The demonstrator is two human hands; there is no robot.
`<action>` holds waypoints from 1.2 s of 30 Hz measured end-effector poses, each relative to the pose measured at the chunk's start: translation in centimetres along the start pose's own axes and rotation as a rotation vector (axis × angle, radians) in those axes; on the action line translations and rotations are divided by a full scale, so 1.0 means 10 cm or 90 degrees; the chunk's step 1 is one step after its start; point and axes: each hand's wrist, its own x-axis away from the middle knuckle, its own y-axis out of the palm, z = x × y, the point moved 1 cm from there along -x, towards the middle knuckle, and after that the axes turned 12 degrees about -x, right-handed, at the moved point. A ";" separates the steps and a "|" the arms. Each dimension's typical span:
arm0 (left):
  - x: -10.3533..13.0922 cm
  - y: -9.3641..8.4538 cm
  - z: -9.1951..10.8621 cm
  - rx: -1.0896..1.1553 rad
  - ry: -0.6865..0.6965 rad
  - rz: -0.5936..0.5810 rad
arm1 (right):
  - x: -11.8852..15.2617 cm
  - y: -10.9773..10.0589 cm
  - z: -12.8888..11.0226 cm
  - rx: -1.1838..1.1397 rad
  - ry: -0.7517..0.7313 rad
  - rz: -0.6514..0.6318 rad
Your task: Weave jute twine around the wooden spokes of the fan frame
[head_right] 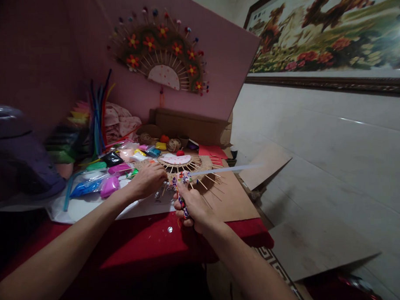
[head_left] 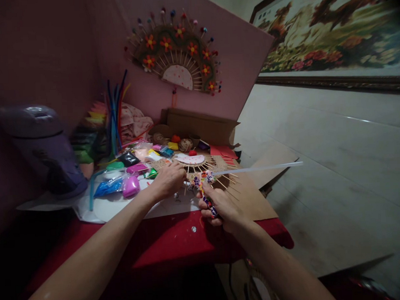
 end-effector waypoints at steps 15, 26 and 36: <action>0.00 0.00 0.00 0.017 -0.006 0.001 | 0.04 -0.01 -0.01 -0.011 -0.004 -0.001; 0.00 -0.01 0.01 0.012 -0.005 0.004 | 0.04 0.02 -0.01 0.003 0.000 0.001; -0.01 0.00 0.01 0.006 0.000 0.001 | 0.04 -0.01 0.00 0.002 0.004 0.000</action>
